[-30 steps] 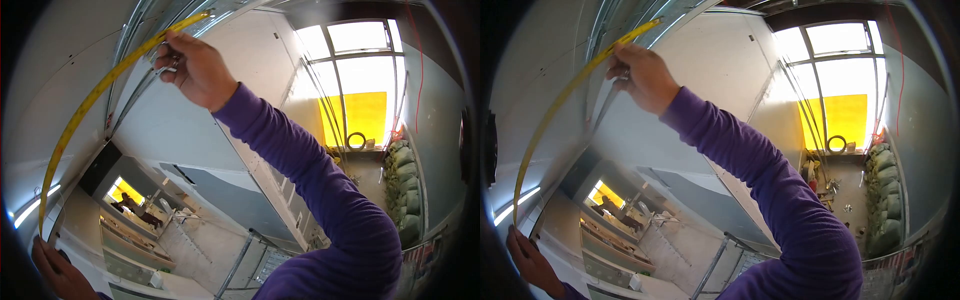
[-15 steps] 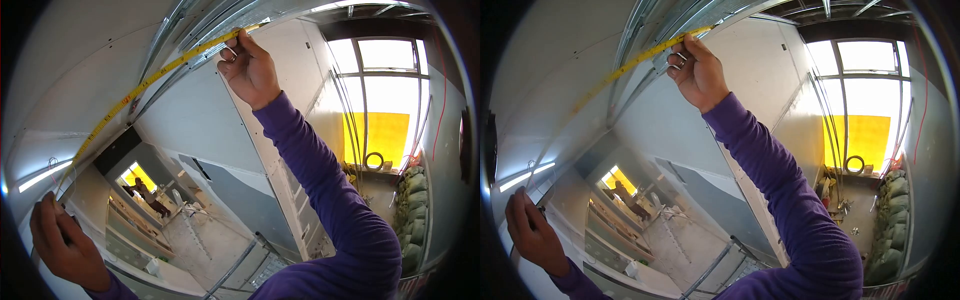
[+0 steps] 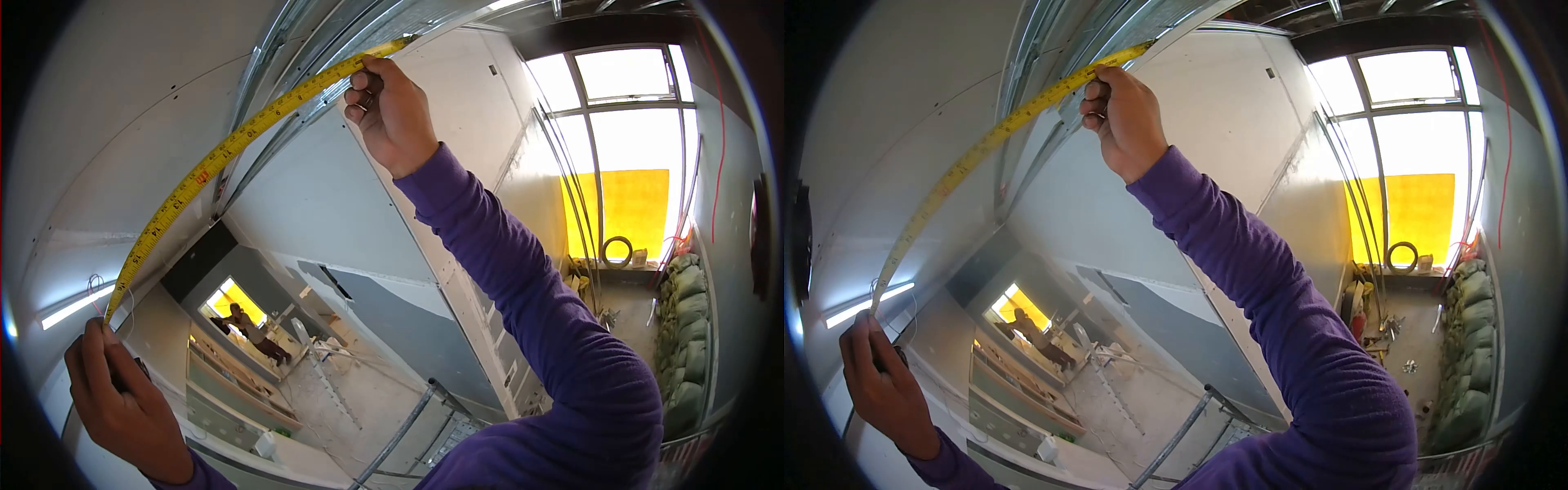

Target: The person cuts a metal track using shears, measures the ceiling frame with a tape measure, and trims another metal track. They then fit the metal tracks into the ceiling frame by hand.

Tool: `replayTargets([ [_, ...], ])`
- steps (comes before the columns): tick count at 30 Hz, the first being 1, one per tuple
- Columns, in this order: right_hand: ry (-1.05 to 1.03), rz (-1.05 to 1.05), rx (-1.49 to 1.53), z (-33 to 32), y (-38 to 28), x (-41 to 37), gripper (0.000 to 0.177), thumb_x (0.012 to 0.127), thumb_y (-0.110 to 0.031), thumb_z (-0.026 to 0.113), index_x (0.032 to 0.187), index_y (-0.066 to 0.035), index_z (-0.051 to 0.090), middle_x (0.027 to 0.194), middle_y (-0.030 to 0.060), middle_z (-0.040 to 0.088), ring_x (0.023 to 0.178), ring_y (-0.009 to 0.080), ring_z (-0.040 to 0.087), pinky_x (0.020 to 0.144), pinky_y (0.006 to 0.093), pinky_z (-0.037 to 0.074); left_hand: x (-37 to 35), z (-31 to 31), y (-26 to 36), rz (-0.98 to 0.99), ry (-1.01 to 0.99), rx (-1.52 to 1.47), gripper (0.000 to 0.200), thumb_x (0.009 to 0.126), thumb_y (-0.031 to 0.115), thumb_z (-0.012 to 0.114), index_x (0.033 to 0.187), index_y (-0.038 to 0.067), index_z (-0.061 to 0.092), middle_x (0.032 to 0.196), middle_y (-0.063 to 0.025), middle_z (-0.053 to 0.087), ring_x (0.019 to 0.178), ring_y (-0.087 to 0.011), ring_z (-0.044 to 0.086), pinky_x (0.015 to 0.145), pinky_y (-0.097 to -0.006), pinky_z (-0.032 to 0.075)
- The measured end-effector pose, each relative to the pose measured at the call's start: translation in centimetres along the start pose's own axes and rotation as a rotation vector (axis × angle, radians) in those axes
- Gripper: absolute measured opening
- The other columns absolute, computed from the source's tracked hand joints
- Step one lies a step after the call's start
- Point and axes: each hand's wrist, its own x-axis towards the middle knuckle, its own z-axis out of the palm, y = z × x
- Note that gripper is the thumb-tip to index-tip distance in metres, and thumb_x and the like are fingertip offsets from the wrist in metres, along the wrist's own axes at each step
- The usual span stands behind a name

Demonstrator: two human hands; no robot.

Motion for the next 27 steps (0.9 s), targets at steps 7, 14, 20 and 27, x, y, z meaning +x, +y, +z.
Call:
replayTargets([
  [7, 0.022, 0.019, -0.030, 0.3, -0.2, 0.2, 0.018, 0.095, -0.016, 0.047, 0.099, -0.002, 0.059, 0.075, 0.0028, 0.053, 0.065, 0.0152, 0.051, 0.060, 0.0298, 0.041, 0.4, 0.1, 0.1, -0.071, -0.074, 0.011, 0.021, 0.100, 0.015, 0.054, 0.113, 0.005, 0.066, 0.103, -0.0130, 0.066, 0.092, -0.0295, 0.067, 0.076, -0.0369, 0.053],
  [14, 0.015, 0.011, -0.037, 0.2, -0.2, 0.1, 0.018, 0.095, -0.016, 0.047, 0.097, -0.002, 0.059, 0.074, 0.0026, 0.052, 0.065, 0.0152, 0.050, 0.059, 0.0298, 0.041, 0.0, 0.3, -0.4, -0.019, -0.074, 0.013, 0.022, 0.100, 0.014, 0.053, 0.116, 0.004, 0.065, 0.106, -0.0139, 0.065, 0.095, -0.0296, 0.067, 0.078, -0.0377, 0.053],
  [20, -0.003, 0.012, -0.027, 0.1, -0.3, 0.0, 0.017, 0.095, -0.016, 0.047, 0.093, -0.003, 0.057, 0.074, 0.0026, 0.052, 0.065, 0.0151, 0.050, 0.059, 0.0301, 0.041, -0.2, 0.3, -0.8, 0.018, -0.062, -0.003, 0.024, 0.101, 0.015, 0.053, 0.118, 0.003, 0.064, 0.107, -0.0142, 0.066, 0.095, -0.0299, 0.067, 0.079, -0.0367, 0.052],
  [27, -0.106, 0.005, -0.056, -0.5, 0.0, 0.2, 0.018, 0.097, -0.018, 0.048, 0.094, -0.003, 0.057, 0.074, 0.0040, 0.054, 0.063, 0.0150, 0.051, 0.057, 0.0301, 0.041, -0.9, 0.9, -1.1, -0.070, -0.108, -0.022, 0.026, 0.102, 0.017, 0.051, 0.118, 0.002, 0.063, 0.108, -0.0154, 0.066, 0.097, -0.0308, 0.067, 0.080, -0.0377, 0.052],
])
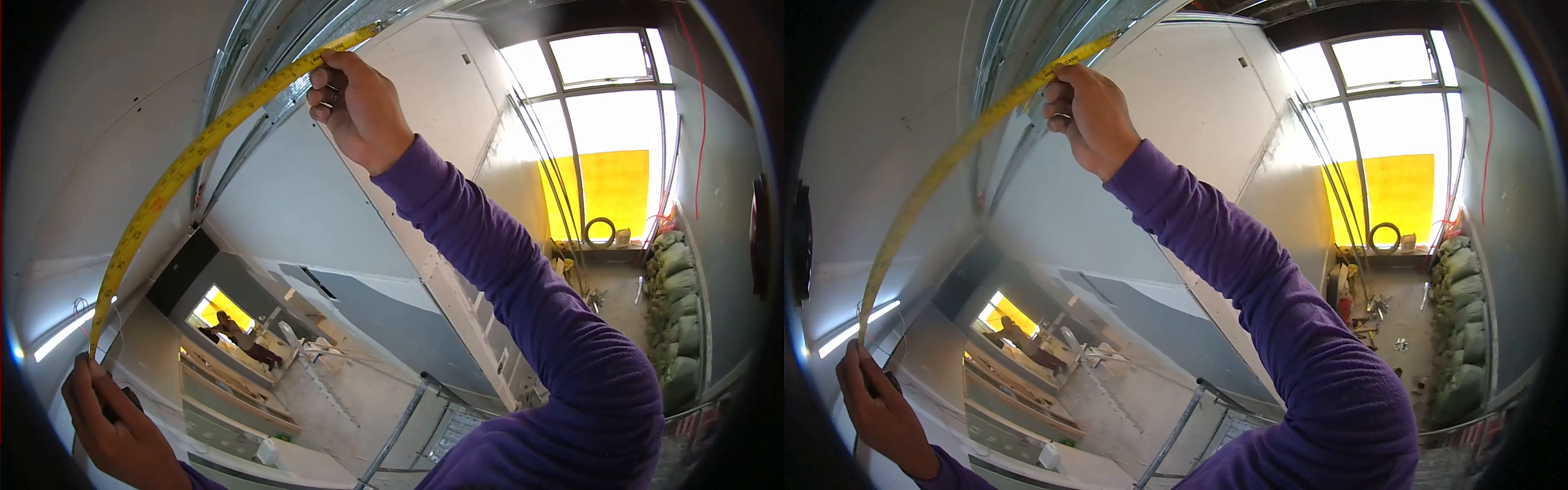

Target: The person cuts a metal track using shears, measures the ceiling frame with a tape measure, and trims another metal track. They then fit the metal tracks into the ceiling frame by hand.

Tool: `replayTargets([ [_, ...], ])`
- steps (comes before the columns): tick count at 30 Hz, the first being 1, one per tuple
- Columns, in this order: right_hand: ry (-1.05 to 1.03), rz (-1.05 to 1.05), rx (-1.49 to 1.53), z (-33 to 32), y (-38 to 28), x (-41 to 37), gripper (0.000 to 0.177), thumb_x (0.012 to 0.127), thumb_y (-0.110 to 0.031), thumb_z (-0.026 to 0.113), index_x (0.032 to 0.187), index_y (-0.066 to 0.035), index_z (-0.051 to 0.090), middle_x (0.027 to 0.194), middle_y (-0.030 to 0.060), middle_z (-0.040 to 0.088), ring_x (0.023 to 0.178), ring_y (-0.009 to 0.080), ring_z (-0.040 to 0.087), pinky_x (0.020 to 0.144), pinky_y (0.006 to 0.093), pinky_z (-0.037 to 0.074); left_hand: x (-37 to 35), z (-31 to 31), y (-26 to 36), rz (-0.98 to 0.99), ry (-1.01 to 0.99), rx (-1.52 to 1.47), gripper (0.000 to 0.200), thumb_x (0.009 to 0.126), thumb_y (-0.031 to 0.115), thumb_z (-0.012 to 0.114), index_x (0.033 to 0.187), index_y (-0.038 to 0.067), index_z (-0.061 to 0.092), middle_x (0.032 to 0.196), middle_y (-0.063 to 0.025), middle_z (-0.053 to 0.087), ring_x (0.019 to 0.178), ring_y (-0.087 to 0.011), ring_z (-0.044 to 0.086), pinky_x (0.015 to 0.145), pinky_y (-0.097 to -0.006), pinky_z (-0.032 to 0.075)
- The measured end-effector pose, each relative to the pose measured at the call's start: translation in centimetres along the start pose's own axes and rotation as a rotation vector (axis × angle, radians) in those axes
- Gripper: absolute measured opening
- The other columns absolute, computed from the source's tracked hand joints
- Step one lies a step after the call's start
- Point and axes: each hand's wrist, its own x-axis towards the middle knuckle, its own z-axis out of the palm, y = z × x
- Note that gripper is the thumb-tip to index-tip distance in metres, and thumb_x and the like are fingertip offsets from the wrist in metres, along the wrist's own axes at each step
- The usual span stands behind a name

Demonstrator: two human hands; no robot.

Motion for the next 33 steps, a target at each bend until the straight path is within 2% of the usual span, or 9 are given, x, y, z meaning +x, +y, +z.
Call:
replayTargets([
  [7, -0.324, 0.054, -0.319, -2.0, -1.1, -2.9, 0.023, 0.100, -0.020, 0.050, 0.092, 0.000, 0.058, 0.075, 0.0081, 0.063, 0.060, 0.0143, 0.056, 0.056, 0.0271, 0.045, -9.4, 9.7, -4.4, -0.214, -0.415, -0.605, 0.039, 0.099, 0.030, 0.055, 0.122, -0.002, 0.058, 0.112, -0.0220, 0.063, 0.103, -0.0399, 0.061, 0.090, -0.0406, 0.047],
  [11, -0.347, 0.119, -0.696, -5.3, -2.3, -7.4, 0.024, 0.100, -0.018, 0.052, 0.088, 0.001, 0.061, 0.075, 0.0088, 0.065, 0.059, 0.0121, 0.056, 0.056, 0.0255, 0.046, -21.7, 19.0, -0.6, -0.084, -0.640, -1.020, 0.072, 0.077, 0.029, 0.077, 0.133, -0.003, 0.045, 0.123, -0.0187, 0.052, 0.112, -0.0317, 0.052, 0.097, -0.0419, 0.043],
  [14, -0.271, 0.199, -0.883, -8.9, -3.6, -11.8, 0.018, 0.100, -0.012, 0.053, 0.100, 0.001, 0.065, 0.079, 0.0083, 0.068, 0.068, 0.0130, 0.064, 0.056, 0.0240, 0.049, -24.7, 20.6, 7.7, -0.157, -0.874, -1.286, 0.052, 0.071, 0.015, 0.070, 0.118, 0.001, 0.053, 0.105, -0.0165, 0.056, 0.087, -0.0298, 0.056, 0.077, -0.0384, 0.049],
  [19, -0.209, 0.271, -1.554, -16.5, -3.6, -23.6, 0.020, 0.098, -0.020, 0.059, 0.097, -0.002, 0.068, 0.079, 0.0027, 0.068, 0.068, 0.0078, 0.058, 0.060, 0.0259, 0.048, -31.8, 25.1, 20.1, -0.089, -1.401, -2.025, 0.074, 0.083, 0.005, 0.063, 0.146, 0.002, 0.025, 0.110, -0.0141, 0.050, 0.058, -0.0128, 0.054, 0.049, -0.0252, 0.045],
  [24, 0.417, 0.688, -1.604, -15.3, 1.2, -42.0, 0.029, 0.095, -0.027, 0.062, 0.100, 0.001, 0.066, 0.079, 0.0112, 0.067, 0.068, 0.0173, 0.061, 0.065, 0.0333, 0.049, -37.7, 23.1, 29.6, 0.379, -1.750, -2.290, 0.087, 0.084, -0.001, 0.054, 0.154, 0.007, 0.004, 0.114, -0.0152, 0.047, 0.065, -0.0139, 0.052, 0.051, -0.0256, 0.047],
  [25, 0.481, 0.549, -1.810, -16.3, 2.4, -46.8, 0.041, 0.093, -0.036, 0.064, 0.111, 0.001, 0.064, 0.089, 0.0155, 0.069, 0.080, 0.0255, 0.066, 0.072, 0.0371, 0.051, -38.7, 22.3, 30.8, 0.395, -1.909, -2.334, 0.087, 0.085, 0.000, 0.054, 0.154, 0.006, 0.002, 0.115, -0.0154, 0.048, 0.065, -0.0142, 0.052, 0.051, -0.0258, 0.047],
  [26, 0.791, 0.767, -1.742, -12.0, 2.3, -48.2, 0.057, 0.089, -0.044, 0.066, 0.122, 0.002, 0.059, 0.100, 0.0186, 0.069, 0.094, 0.0318, 0.067, 0.081, 0.0395, 0.052, -39.6, 21.0, 32.1, 0.417, -2.078, -2.361, 0.087, 0.086, 0.000, 0.053, 0.154, 0.005, 0.000, 0.115, -0.0155, 0.049, 0.065, -0.0144, 0.052, 0.051, -0.0260, 0.047],
  [30, 1.333, 0.768, -1.667, -5.7, 5.5, -58.7, 0.069, 0.087, -0.050, 0.067, 0.127, 0.005, 0.055, 0.105, 0.0196, 0.068, 0.099, 0.0327, 0.066, 0.086, 0.0394, 0.051, -45.0, 17.3, 36.7, 0.588, -2.757, -2.086, 0.089, 0.089, 0.006, 0.058, 0.155, 0.006, -0.002, 0.128, -0.0208, 0.049, 0.072, -0.0186, 0.059, 0.065, -0.0297, 0.051],
  [33, 1.566, 0.586, -1.604, -1.0, 7.7, -63.6, 0.069, 0.088, -0.052, 0.065, 0.126, 0.006, 0.056, 0.107, 0.0202, 0.067, 0.101, 0.0328, 0.065, 0.087, 0.0392, 0.051, -48.8, 12.3, 38.0, 1.163, -2.638, -2.142, 0.087, 0.090, 0.010, 0.058, 0.155, 0.007, 0.000, 0.124, -0.0200, 0.053, 0.073, -0.0201, 0.060, 0.066, -0.0306, 0.053],
])
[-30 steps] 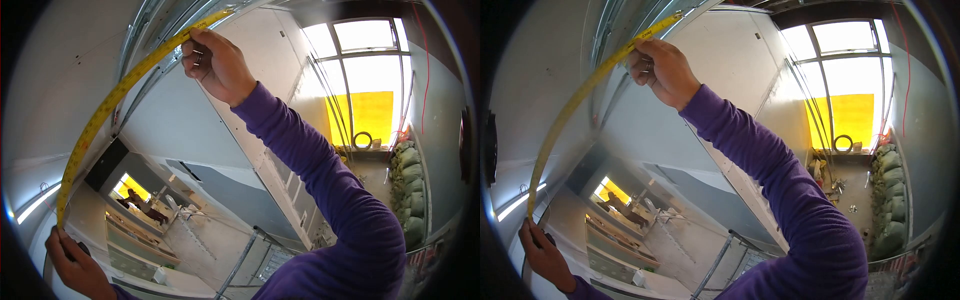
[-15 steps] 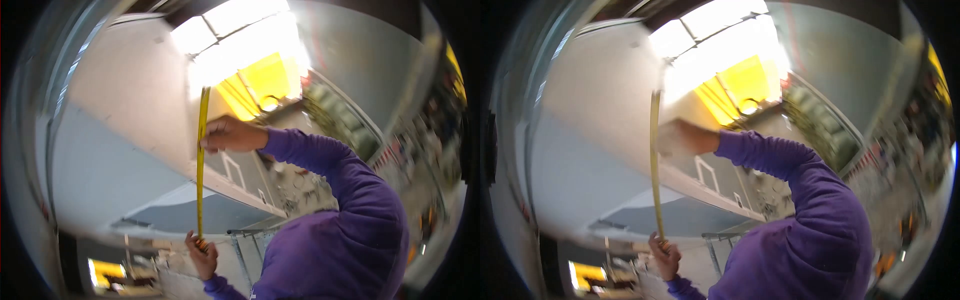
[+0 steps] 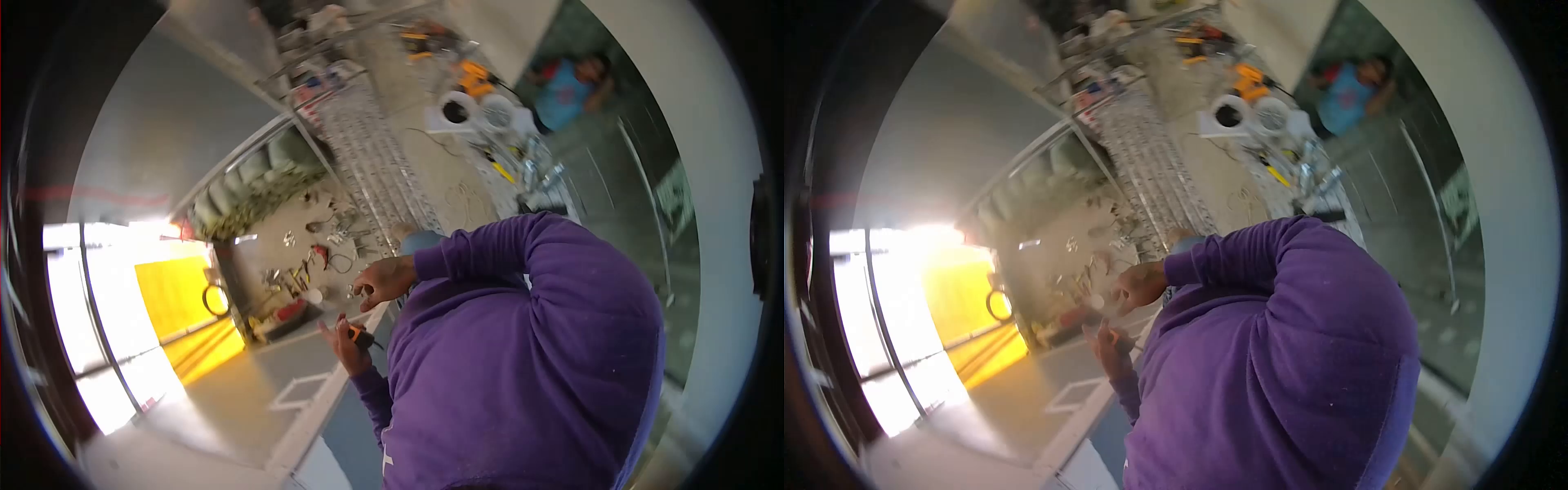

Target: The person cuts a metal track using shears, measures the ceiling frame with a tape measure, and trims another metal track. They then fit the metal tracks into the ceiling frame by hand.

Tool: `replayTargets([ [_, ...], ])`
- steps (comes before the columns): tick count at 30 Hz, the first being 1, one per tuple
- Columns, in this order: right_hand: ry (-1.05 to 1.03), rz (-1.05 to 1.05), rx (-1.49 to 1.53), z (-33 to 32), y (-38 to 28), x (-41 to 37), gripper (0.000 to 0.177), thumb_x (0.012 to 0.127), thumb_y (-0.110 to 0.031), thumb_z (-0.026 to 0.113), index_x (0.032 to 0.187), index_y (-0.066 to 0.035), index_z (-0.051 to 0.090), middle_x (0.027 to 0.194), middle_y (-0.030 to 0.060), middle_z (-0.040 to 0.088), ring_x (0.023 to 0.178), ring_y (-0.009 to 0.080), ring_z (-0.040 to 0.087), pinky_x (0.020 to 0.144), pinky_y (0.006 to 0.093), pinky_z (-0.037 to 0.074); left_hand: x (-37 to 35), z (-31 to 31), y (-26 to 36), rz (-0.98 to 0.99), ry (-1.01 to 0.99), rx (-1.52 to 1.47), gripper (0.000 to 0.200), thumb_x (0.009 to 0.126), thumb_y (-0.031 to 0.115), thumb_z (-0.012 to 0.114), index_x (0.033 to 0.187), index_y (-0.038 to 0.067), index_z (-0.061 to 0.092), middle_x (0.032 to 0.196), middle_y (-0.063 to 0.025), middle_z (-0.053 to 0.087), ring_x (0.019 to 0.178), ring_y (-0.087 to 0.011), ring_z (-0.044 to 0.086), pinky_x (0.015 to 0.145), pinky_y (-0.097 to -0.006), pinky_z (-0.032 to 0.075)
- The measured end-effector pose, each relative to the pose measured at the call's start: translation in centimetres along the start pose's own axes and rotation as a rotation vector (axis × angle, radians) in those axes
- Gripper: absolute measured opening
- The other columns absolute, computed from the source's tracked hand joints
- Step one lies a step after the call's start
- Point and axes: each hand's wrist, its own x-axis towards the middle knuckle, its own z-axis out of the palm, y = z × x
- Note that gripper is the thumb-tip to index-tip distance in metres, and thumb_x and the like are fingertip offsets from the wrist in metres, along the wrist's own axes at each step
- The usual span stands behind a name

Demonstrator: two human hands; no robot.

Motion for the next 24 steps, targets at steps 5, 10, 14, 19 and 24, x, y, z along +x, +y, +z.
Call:
replayTargets([
  [5, 0.355, -0.057, 0.338, -0.3, 4.5, -3.9, 0.079, 0.089, -0.054, 0.062, 0.138, 0.004, 0.042, 0.129, 0.0240, 0.052, 0.121, 0.0363, 0.052, 0.102, 0.0398, 0.041, 6.1, 12.9, 2.1, -0.179, -0.222, -0.204, 0.055, 0.094, 0.020, 0.055, 0.143, 0.006, 0.035, 0.116, -0.0124, 0.056, 0.088, -0.0192, 0.059, 0.078, -0.0326, 0.051],
  [10, 0.876, -0.064, 0.359, -4.2, 9.4, -6.6, 0.064, 0.094, -0.040, 0.060, 0.138, 0.002, 0.040, 0.134, 0.0223, 0.048, 0.126, 0.0347, 0.048, 0.107, 0.0397, 0.038, 11.1, 25.0, 3.0, -0.239, -0.385, 0.109, 0.030, 0.097, 0.025, 0.053, 0.118, 0.004, 0.053, 0.103, -0.0064, 0.058, 0.091, -0.0168, 0.059, 0.081, -0.0322, 0.050],
  [14, 0.967, 0.048, 0.359, -8.2, 13.7, -11.6, 0.058, 0.089, -0.038, 0.064, 0.133, -0.003, 0.048, 0.121, 0.0200, 0.059, 0.114, 0.0324, 0.059, 0.096, 0.0399, 0.047, 14.0, 32.8, 4.1, -0.202, -0.763, 0.488, 0.028, 0.097, 0.020, 0.058, 0.114, -0.001, 0.054, 0.100, -0.0068, 0.060, 0.088, -0.0155, 0.060, 0.080, -0.0301, 0.050],
  [19, 1.106, 0.154, 0.228, -6.9, 20.2, -17.1, 0.071, 0.077, -0.045, 0.070, 0.133, -0.007, 0.050, 0.118, 0.0165, 0.061, 0.101, 0.0346, 0.063, 0.091, 0.0458, 0.049, 18.6, 39.1, 0.9, -0.463, -1.162, 1.032, 0.028, 0.091, 0.017, 0.067, 0.105, -0.002, 0.053, 0.104, -0.0096, 0.062, 0.093, -0.0147, 0.062, 0.084, -0.0274, 0.050],
  [24, 1.387, 0.393, 0.236, 2.0, 27.2, -23.3, 0.067, 0.076, -0.036, 0.070, 0.135, -0.013, 0.050, 0.109, 0.0179, 0.060, 0.101, 0.0363, 0.060, 0.086, 0.0461, 0.049, 22.9, 46.3, -3.9, -0.357, -1.287, 1.089, 0.020, 0.086, 0.007, 0.066, 0.090, 0.003, 0.048, 0.087, -0.0110, 0.065, 0.079, -0.0182, 0.066, 0.075, -0.0288, 0.053],
])
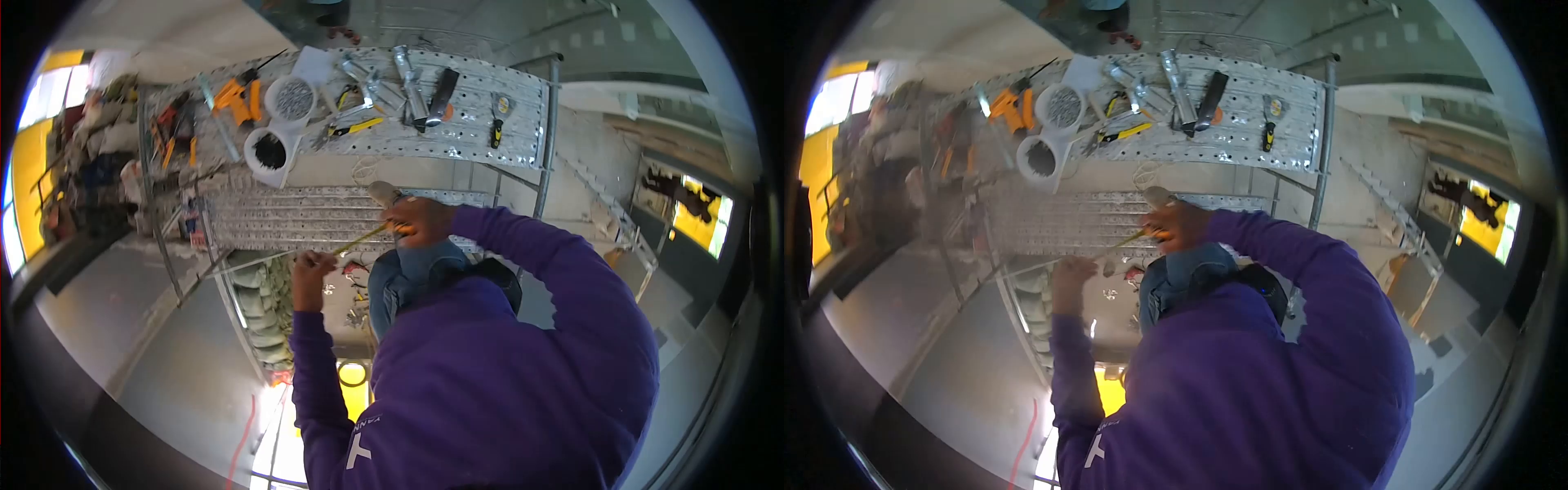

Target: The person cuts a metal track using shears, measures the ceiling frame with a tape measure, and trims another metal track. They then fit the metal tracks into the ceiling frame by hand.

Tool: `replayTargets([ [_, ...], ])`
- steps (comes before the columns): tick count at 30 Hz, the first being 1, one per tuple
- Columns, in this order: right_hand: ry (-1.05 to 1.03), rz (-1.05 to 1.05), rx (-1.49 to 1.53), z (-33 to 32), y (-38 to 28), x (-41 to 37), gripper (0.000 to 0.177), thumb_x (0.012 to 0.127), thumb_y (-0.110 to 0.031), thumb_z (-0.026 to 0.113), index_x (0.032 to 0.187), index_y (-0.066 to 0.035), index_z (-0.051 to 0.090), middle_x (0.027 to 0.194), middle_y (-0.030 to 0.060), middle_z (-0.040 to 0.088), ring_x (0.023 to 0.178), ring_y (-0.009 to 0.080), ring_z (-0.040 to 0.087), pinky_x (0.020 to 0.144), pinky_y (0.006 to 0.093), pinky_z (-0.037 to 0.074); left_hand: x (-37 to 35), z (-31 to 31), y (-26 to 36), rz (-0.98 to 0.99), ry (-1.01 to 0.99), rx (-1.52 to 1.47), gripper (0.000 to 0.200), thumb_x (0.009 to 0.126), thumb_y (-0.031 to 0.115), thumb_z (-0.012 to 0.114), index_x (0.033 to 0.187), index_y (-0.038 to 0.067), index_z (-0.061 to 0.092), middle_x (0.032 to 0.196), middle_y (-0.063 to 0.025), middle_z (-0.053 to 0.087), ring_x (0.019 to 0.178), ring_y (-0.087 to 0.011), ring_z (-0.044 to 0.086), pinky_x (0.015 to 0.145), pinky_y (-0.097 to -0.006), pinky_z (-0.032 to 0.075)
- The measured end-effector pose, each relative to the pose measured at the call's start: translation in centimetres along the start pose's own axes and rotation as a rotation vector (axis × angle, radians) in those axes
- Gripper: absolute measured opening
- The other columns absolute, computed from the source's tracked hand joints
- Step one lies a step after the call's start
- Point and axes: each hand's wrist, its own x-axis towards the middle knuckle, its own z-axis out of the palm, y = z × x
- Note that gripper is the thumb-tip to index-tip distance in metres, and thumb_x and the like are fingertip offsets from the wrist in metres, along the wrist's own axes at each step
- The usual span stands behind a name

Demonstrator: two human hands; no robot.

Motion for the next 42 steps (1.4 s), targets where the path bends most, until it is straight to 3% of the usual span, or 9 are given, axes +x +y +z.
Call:
replayTargets([
  [5, -0.081, 0.600, -0.047, -1.5, 7.9, -14.6, 0.053, 0.077, -0.028, 0.067, 0.126, -0.013, 0.054, 0.099, 0.0163, 0.058, 0.092, 0.0339, 0.057, 0.081, 0.0455, 0.047, 12.7, -0.5, 4.8, 0.173, -0.256, 0.544, 0.032, 0.085, 0.018, 0.073, 0.105, -0.002, 0.056, 0.091, -0.0095, 0.065, 0.084, -0.0176, 0.065, 0.075, -0.0285, 0.053],
  [7, 0.118, 0.711, 0.072, 0.1, 6.8, -20.5, 0.047, 0.077, -0.021, 0.069, 0.121, -0.010, 0.056, 0.099, 0.0171, 0.057, 0.093, 0.0343, 0.057, 0.083, 0.0428, 0.047, 21.2, 0.3, 1.6, 0.447, -0.358, 0.847, 0.047, 0.081, 0.025, 0.076, 0.113, -0.003, 0.056, 0.104, -0.0144, 0.064, 0.101, -0.0246, 0.064, 0.087, -0.0370, 0.051],
  [11, 0.346, 1.074, 0.122, 6.0, 2.0, -28.3, 0.054, 0.078, -0.016, 0.072, 0.128, -0.005, 0.054, 0.107, 0.0183, 0.058, 0.098, 0.0324, 0.059, 0.087, 0.0381, 0.049, 30.4, 9.4, 3.4, 0.910, 0.063, 1.286, 0.051, 0.081, 0.028, 0.069, 0.122, -0.001, 0.055, 0.128, -0.0207, 0.055, 0.132, -0.0378, 0.041, 0.111, -0.0506, 0.030],
  [14, 0.607, 1.237, 0.383, 12.1, -1.8, -31.2, 0.052, 0.081, -0.015, 0.071, 0.128, -0.002, 0.053, 0.106, 0.0137, 0.059, 0.099, 0.0246, 0.061, 0.088, 0.0342, 0.049, 38.9, 13.4, 1.3, 1.071, 0.217, 1.651, 0.040, 0.086, 0.023, 0.057, 0.121, 0.002, 0.060, 0.123, -0.0180, 0.059, 0.128, -0.0346, 0.044, 0.108, -0.0483, 0.031],
  [18, 0.747, 1.316, 0.490, 18.2, -7.1, -30.6, 0.049, 0.083, -0.014, 0.071, 0.127, -0.002, 0.053, 0.100, 0.0058, 0.061, 0.090, 0.0166, 0.060, 0.083, 0.0301, 0.049, 42.1, 15.6, 1.9, 0.875, 0.001, 1.909, 0.029, 0.088, 0.016, 0.051, 0.106, 0.005, 0.070, 0.110, -0.0118, 0.066, 0.110, -0.0268, 0.053, 0.097, -0.0408, 0.034],
  [25, 0.887, 1.013, 0.600, 18.9, -9.7, -21.3, 0.050, 0.085, -0.013, 0.071, 0.130, -0.001, 0.051, 0.108, 0.0088, 0.060, 0.102, 0.0176, 0.057, 0.090, 0.0315, 0.047, 31.6, 12.1, 7.4, 1.225, 0.176, 1.253, 0.020, 0.088, 0.021, 0.057, 0.096, 0.003, 0.063, 0.099, -0.0138, 0.068, 0.105, -0.0310, 0.057, 0.092, -0.0460, 0.038],
  [30, 0.755, 0.578, 0.309, 7.9, -11.6, -9.5, 0.053, 0.088, -0.022, 0.069, 0.130, 0.002, 0.051, 0.113, 0.0198, 0.060, 0.108, 0.0327, 0.059, 0.095, 0.0379, 0.047, 15.7, 6.8, 15.7, 0.730, 0.017, 0.375, 0.032, 0.096, 0.027, 0.057, 0.111, -0.001, 0.057, 0.098, -0.0128, 0.064, 0.096, -0.0215, 0.056, 0.086, -0.0332, 0.044],
  [37, 0.543, 0.417, 0.169, 1.5, -19.0, -2.6, 0.050, 0.089, -0.030, 0.066, 0.126, 0.002, 0.056, 0.112, 0.0250, 0.062, 0.105, 0.0368, 0.062, 0.093, 0.0393, 0.048, 4.7, 2.5, 17.7, 0.762, 0.105, -0.458, 0.051, 0.104, 0.041, 0.043, 0.132, -0.001, 0.046, 0.117, -0.0107, 0.057, 0.098, -0.0159, 0.057, 0.086, -0.0301, 0.046],
  [42, 0.423, 0.385, 0.113, 2.4, -22.3, -2.3, 0.047, 0.089, -0.030, 0.065, 0.123, 0.001, 0.058, 0.112, 0.0255, 0.063, 0.104, 0.0367, 0.063, 0.090, 0.0409, 0.049, 2.9, -0.4, 17.6, 0.854, 0.303, -0.599, 0.056, 0.102, 0.048, 0.045, 0.127, -0.003, 0.046, 0.104, -0.0138, 0.059, 0.078, -0.0223, 0.063, 0.070, -0.0363, 0.055],
])
